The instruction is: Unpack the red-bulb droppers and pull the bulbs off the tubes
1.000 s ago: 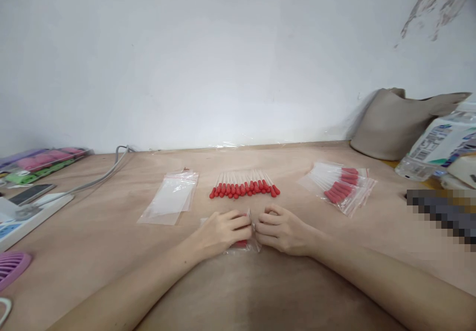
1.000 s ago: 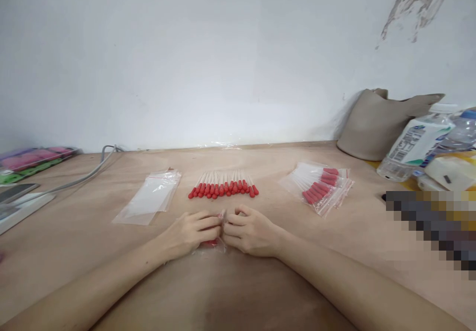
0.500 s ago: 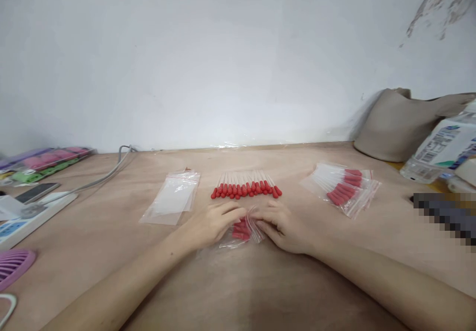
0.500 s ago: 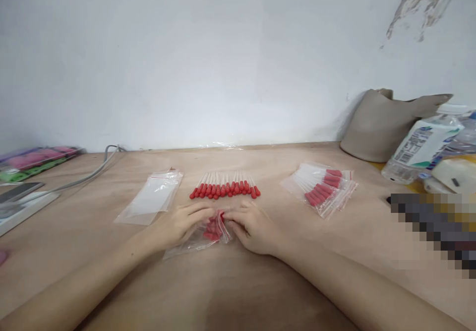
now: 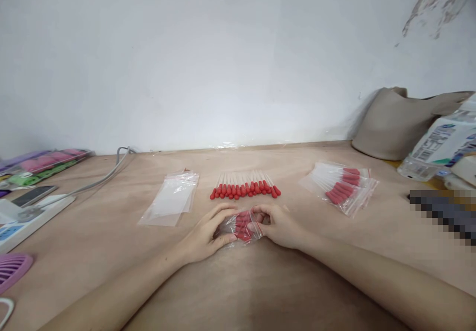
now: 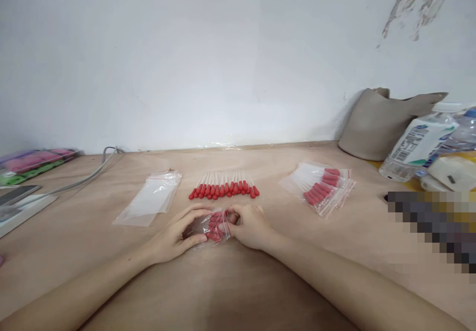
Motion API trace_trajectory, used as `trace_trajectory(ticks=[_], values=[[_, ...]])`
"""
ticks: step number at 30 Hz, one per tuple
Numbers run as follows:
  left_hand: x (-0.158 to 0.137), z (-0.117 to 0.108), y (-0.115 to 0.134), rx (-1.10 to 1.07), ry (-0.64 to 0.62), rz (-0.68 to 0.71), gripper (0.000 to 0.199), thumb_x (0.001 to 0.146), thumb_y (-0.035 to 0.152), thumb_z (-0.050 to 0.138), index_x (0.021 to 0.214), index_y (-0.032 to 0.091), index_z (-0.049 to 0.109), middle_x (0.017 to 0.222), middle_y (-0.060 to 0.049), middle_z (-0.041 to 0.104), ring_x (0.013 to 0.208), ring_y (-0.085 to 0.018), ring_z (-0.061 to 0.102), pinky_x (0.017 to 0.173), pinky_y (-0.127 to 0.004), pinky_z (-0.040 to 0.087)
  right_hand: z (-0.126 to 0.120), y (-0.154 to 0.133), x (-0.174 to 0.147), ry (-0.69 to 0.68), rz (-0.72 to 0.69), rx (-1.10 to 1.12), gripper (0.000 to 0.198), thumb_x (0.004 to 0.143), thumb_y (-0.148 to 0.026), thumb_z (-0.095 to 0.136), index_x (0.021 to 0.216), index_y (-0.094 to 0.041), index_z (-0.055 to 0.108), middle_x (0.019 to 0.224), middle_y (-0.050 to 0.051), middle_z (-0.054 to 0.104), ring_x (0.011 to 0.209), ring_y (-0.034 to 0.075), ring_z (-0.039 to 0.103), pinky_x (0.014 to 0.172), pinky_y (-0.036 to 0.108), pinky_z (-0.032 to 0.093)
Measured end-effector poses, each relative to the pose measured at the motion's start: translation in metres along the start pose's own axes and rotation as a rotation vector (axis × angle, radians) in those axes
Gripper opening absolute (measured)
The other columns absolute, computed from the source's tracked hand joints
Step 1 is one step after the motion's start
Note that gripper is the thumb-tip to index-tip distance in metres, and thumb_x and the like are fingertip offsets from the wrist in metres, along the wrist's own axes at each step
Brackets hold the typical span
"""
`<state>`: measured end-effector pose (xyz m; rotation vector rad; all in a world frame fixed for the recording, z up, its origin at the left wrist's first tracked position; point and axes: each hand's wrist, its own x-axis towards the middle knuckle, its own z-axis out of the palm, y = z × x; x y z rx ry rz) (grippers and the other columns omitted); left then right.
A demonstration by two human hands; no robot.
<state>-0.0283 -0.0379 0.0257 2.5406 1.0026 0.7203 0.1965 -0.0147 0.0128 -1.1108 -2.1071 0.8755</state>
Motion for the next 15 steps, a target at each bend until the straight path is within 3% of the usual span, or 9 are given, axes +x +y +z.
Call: trace_trajectory(ticks=[6,12,15], values=[[0.001,0.001,-0.005,0.007,0.047,0.024,0.041,0.081,0.029,0.057,0.119,0.021,0.044,0.121,-0.010,0.044,0.113,-0.020,0.043,0.095,-0.036,0.039,0.006,0.007,0.001,0.028,-0.062,0.154,0.032,0.066,-0.035,0.070,0.089,-0.017,0.056,0.083,0.002,0.062,0.070,0.012,0.055,0.061,0.024,0.043],[0.000,0.003,-0.004,-0.004,0.058,0.018,0.038,0.083,0.029,0.055,0.118,0.021,0.045,0.121,-0.010,0.044,0.114,-0.021,0.042,0.096,-0.037,0.038,0.001,-0.001,0.004,-0.181,-0.121,0.181,0.026,0.071,-0.036,0.065,0.089,-0.017,0.059,0.080,0.001,0.062,0.068,0.011,0.054,0.060,0.023,0.042],[-0.001,0.003,-0.004,0.004,0.065,-0.007,0.038,0.082,0.029,0.055,0.119,0.022,0.045,0.121,-0.009,0.045,0.114,-0.021,0.043,0.096,-0.036,0.038,-0.005,-0.008,0.002,-0.282,-0.174,0.208,0.027,0.067,-0.030,0.069,0.089,-0.018,0.059,0.084,0.000,0.062,0.073,0.012,0.055,0.065,0.023,0.044]])
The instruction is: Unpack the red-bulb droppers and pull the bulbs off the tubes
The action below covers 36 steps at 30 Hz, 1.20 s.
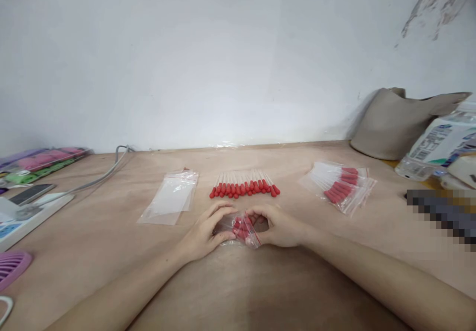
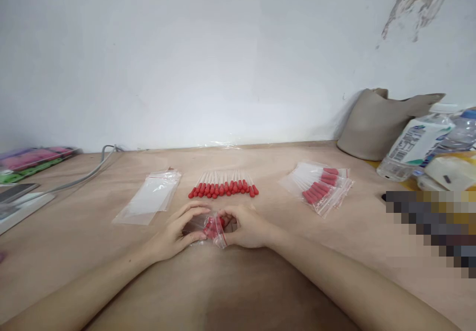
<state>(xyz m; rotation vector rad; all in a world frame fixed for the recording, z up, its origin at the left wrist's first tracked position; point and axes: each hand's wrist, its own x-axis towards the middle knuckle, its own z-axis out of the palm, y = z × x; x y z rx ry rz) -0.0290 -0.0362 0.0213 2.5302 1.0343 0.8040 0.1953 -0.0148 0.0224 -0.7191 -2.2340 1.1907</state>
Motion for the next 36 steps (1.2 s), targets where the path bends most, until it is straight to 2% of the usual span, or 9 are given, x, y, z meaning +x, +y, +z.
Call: trace_trajectory(ticks=[4,7,10,16,21,25,27,31,36], values=[[-0.001,0.001,0.001,0.024,0.006,-0.036,0.033,0.084,0.029,0.052,0.116,0.022,0.048,0.114,-0.007,0.051,0.106,-0.019,0.050,0.090,-0.033,0.042,0.001,-0.006,-0.005,0.102,-0.072,-0.133,0.020,0.068,-0.023,0.066,0.086,-0.020,0.060,0.081,-0.002,0.063,0.071,0.012,0.054,0.065,0.023,0.042],[-0.001,0.002,0.001,0.020,0.021,-0.065,0.030,0.085,0.029,0.052,0.113,0.021,0.049,0.110,-0.006,0.055,0.100,-0.018,0.054,0.085,-0.030,0.045,0.006,-0.006,-0.006,0.206,-0.127,-0.251,0.021,0.067,-0.028,0.068,0.086,-0.021,0.061,0.079,-0.002,0.063,0.069,0.013,0.054,0.065,0.024,0.041],[0.000,0.003,0.002,0.014,0.037,-0.077,0.028,0.085,0.028,0.051,0.112,0.021,0.049,0.106,-0.005,0.058,0.095,-0.017,0.056,0.080,-0.028,0.046,0.012,-0.003,-0.004,0.282,-0.130,-0.264,0.022,0.068,-0.029,0.067,0.089,-0.021,0.062,0.077,-0.001,0.064,0.064,0.011,0.053,0.061,0.024,0.041],[0.003,0.004,0.002,0.008,0.038,-0.097,0.029,0.084,0.031,0.052,0.111,0.020,0.050,0.100,-0.005,0.059,0.089,-0.017,0.057,0.077,-0.028,0.046,0.016,-0.002,-0.002,0.332,-0.111,-0.128,0.013,0.075,-0.015,0.054,0.086,-0.018,0.061,0.073,-0.001,0.061,0.057,0.008,0.047,0.052,0.019,0.038],[0.004,0.005,0.001,-0.005,0.036,-0.092,0.021,0.085,0.030,0.051,0.104,0.021,0.055,0.092,-0.002,0.062,0.082,-0.014,0.058,0.073,-0.024,0.045,0.013,0.000,-0.003,0.258,-0.129,-0.113,0.034,0.069,-0.023,0.065,0.102,-0.019,0.056,0.078,-0.001,0.060,0.058,0.008,0.047,0.052,0.019,0.040],[0.004,0.006,-0.001,0.002,0.053,-0.111,0.020,0.084,0.032,0.053,0.101,0.021,0.057,0.089,-0.001,0.063,0.078,-0.013,0.058,0.070,-0.023,0.045,0.014,-0.002,-0.003,0.276,-0.173,-0.249,0.019,0.074,-0.017,0.059,0.093,-0.019,0.059,0.076,-0.001,0.059,0.061,0.009,0.047,0.057,0.021,0.039],[0.004,0.007,-0.001,0.000,0.049,-0.124,0.022,0.083,0.033,0.054,0.102,0.021,0.057,0.090,-0.001,0.063,0.079,-0.013,0.058,0.071,-0.023,0.045,0.014,-0.003,-0.003,0.285,-0.169,-0.243,0.017,0.076,-0.013,0.054,0.090,-0.019,0.059,0.077,0.000,0.059,0.061,0.009,0.047,0.057,0.021,0.039],[0.004,0.006,-0.001,-0.005,0.048,-0.142,0.024,0.083,0.034,0.053,0.103,0.022,0.057,0.091,-0.001,0.063,0.079,-0.014,0.059,0.072,-0.024,0.045,0.005,-0.002,-0.005,0.300,-0.058,-0.051,0.019,0.075,-0.017,0.056,0.093,-0.020,0.058,0.080,0.000,0.060,0.055,0.007,0.046,0.051,0.020,0.039],[0.004,0.006,0.000,-0.009,0.054,-0.142,0.025,0.083,0.033,0.054,0.104,0.021,0.057,0.093,-0.002,0.064,0.081,-0.014,0.059,0.072,-0.024,0.047,-0.008,0.005,-0.010,0.231,0.228,0.507,0.029,0.067,-0.027,0.068,0.089,-0.018,0.052,0.074,-0.002,0.060,0.059,0.009,0.055,0.059,0.025,0.048]])
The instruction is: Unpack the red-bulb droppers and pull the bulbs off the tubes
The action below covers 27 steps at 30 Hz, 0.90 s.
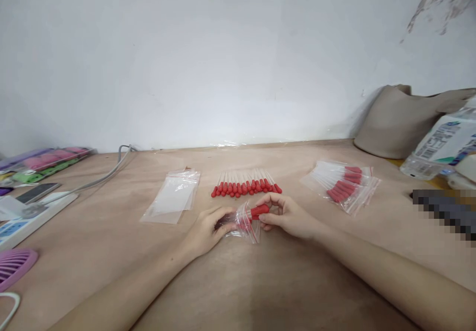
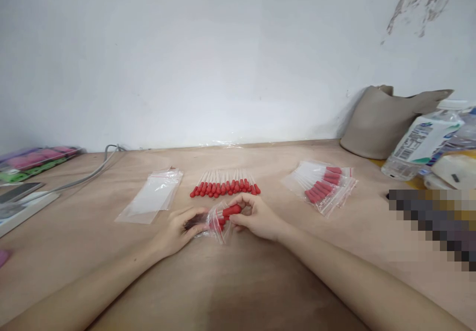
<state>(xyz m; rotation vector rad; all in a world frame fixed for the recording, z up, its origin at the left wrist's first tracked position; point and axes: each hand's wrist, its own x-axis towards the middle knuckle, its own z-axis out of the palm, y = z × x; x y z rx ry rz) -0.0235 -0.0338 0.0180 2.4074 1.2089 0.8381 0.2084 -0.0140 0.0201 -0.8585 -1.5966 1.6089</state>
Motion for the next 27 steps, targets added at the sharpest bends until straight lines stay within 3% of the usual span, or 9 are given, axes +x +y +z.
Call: trace_trajectory(ticks=[5,9,12,16,21,23,27], values=[[0.000,0.001,0.000,0.013,-0.002,-0.013,0.025,0.083,0.034,0.053,0.105,0.021,0.057,0.095,-0.003,0.064,0.081,-0.014,0.060,0.072,-0.025,0.048,0.001,0.004,0.001,0.062,0.087,0.166,0.034,0.062,-0.031,0.074,0.086,-0.016,0.055,0.076,-0.001,0.062,0.065,0.008,0.057,0.066,0.023,0.048],[-0.002,0.001,-0.003,0.015,0.013,-0.025,0.031,0.082,0.037,0.055,0.108,0.020,0.054,0.099,-0.005,0.064,0.085,-0.017,0.061,0.075,-0.029,0.049,-0.010,-0.017,0.001,0.090,0.064,0.024,0.030,0.066,-0.038,0.069,0.079,-0.014,0.060,0.073,0.002,0.064,0.061,0.008,0.057,0.063,0.023,0.049],[-0.003,0.001,-0.004,-0.017,0.007,-0.073,0.040,0.081,0.038,0.055,0.116,0.022,0.048,0.105,-0.006,0.063,0.093,-0.019,0.060,0.080,-0.033,0.049,-0.037,-0.049,-0.005,0.089,-0.036,-0.172,0.026,0.068,-0.038,0.068,0.079,-0.014,0.062,0.077,0.004,0.067,0.064,0.010,0.060,0.063,0.024,0.051],[-0.003,0.001,-0.004,-0.024,0.003,-0.095,0.043,0.080,0.038,0.057,0.118,0.022,0.046,0.107,-0.005,0.062,0.096,-0.020,0.060,0.081,-0.033,0.049,-0.077,-0.075,-0.011,0.359,-0.290,-0.408,0.026,0.070,-0.039,0.065,0.085,-0.018,0.063,0.082,0.006,0.068,0.071,0.015,0.062,0.066,0.031,0.054],[-0.003,0.002,-0.004,0.009,0.028,-0.062,0.039,0.081,0.036,0.056,0.116,0.023,0.047,0.102,-0.003,0.064,0.092,-0.018,0.061,0.078,-0.030,0.050,-0.097,-0.041,0.005,0.636,-0.543,-0.887,0.023,0.079,-0.037,0.055,0.093,-0.019,0.063,0.088,0.008,0.066,0.078,0.019,0.061,0.072,0.037,0.053],[-0.004,0.003,-0.005,0.026,0.035,-0.062,0.039,0.080,0.037,0.056,0.115,0.023,0.047,0.102,-0.003,0.064,0.092,-0.018,0.061,0.078,-0.030,0.050,-0.096,-0.019,0.014,0.606,-0.592,-1.054,0.021,0.083,-0.032,0.049,0.092,-0.019,0.063,0.091,0.009,0.064,0.082,0.020,0.060,0.073,0.036,0.051],[-0.004,0.002,-0.005,0.022,0.016,-0.054,0.038,0.081,0.037,0.055,0.115,0.023,0.047,0.102,-0.003,0.064,0.091,-0.018,0.061,0.076,-0.029,0.050,-0.091,0.009,0.023,0.508,-0.617,-1.175,0.024,0.086,-0.026,0.043,0.099,-0.017,0.061,0.098,0.010,0.062,0.089,0.020,0.059,0.081,0.035,0.049]])
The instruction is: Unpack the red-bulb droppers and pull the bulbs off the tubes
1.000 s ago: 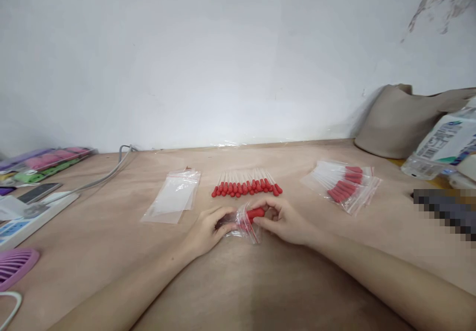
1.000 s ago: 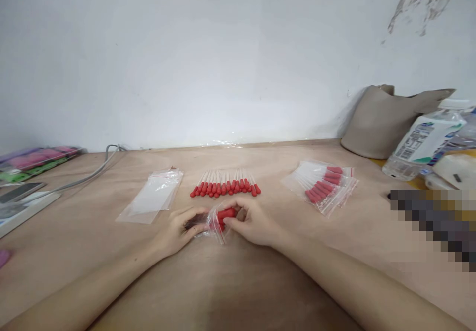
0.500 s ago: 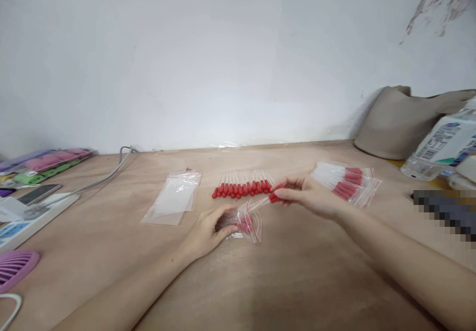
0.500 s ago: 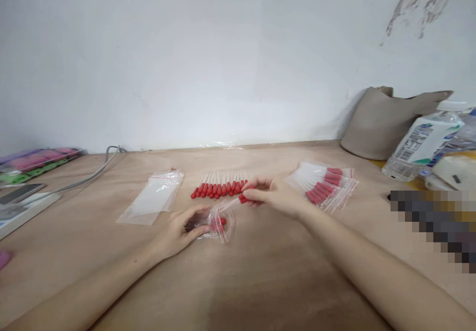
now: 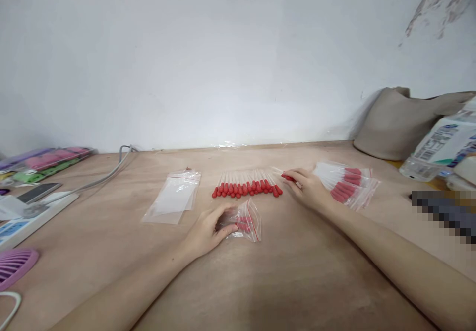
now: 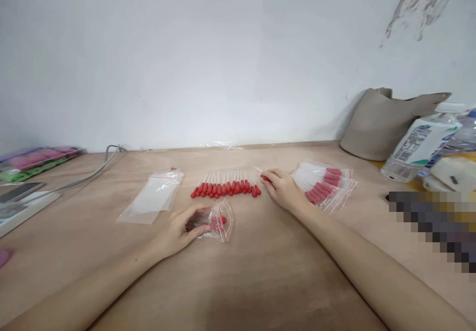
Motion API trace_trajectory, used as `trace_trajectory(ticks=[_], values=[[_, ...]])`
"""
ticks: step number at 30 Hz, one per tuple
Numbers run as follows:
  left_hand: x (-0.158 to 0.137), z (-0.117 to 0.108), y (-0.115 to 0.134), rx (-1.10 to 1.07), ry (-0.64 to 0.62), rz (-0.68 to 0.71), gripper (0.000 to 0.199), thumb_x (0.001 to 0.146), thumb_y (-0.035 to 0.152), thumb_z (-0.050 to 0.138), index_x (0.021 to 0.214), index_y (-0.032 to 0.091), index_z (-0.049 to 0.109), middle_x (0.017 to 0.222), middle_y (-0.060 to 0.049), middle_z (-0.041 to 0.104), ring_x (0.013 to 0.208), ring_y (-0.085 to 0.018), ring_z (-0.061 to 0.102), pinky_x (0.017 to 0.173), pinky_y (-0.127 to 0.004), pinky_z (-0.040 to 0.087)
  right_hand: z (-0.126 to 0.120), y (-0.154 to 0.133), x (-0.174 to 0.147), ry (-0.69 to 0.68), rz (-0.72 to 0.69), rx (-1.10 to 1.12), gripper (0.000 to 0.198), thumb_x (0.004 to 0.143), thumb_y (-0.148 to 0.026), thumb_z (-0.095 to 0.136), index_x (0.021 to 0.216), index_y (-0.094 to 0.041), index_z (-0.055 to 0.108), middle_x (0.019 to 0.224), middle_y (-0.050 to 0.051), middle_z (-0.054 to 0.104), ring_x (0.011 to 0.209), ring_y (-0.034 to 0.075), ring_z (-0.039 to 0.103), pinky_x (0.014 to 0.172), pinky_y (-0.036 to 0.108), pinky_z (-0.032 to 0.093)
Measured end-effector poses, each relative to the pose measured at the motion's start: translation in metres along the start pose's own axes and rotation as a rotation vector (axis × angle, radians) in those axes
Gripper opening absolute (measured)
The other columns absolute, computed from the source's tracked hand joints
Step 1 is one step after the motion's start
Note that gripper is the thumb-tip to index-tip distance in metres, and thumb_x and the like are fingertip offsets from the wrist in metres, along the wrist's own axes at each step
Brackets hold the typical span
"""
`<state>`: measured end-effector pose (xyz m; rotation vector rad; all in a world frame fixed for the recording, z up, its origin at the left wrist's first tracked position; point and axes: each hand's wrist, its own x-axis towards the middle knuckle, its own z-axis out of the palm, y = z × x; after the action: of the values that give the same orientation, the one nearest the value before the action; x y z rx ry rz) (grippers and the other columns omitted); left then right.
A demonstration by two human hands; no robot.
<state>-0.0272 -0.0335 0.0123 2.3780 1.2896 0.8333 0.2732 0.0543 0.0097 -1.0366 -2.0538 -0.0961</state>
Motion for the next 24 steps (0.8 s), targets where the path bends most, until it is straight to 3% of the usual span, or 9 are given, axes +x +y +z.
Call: trace_trajectory(ticks=[13,19,24], values=[[-0.001,0.001,0.000,0.015,0.009,0.008,0.040,0.081,0.038,0.054,0.118,0.024,0.046,0.105,-0.004,0.063,0.095,-0.019,0.060,0.081,-0.031,0.049,0.016,-0.005,0.000,-0.149,-0.052,0.008,0.033,0.086,-0.026,0.043,0.117,-0.021,0.054,0.111,0.011,0.058,0.099,0.022,0.057,0.087,0.039,0.046],[0.000,0.000,0.002,-0.003,0.002,0.002,0.042,0.081,0.038,0.055,0.119,0.023,0.045,0.104,-0.005,0.063,0.094,-0.020,0.060,0.078,-0.031,0.050,0.015,-0.009,-0.004,-0.177,0.133,0.010,0.048,0.080,-0.040,0.053,0.121,-0.015,0.049,0.106,0.013,0.062,0.095,0.026,0.060,0.082,0.041,0.049],[0.000,-0.001,0.003,-0.009,-0.007,0.003,0.040,0.082,0.037,0.054,0.118,0.024,0.045,0.104,-0.004,0.063,0.095,-0.019,0.060,0.079,-0.031,0.049,0.017,-0.014,-0.004,-0.163,0.195,0.051,0.033,0.082,-0.032,0.049,0.110,-0.017,0.057,0.100,0.010,0.066,0.089,0.024,0.063,0.080,0.040,0.049]])
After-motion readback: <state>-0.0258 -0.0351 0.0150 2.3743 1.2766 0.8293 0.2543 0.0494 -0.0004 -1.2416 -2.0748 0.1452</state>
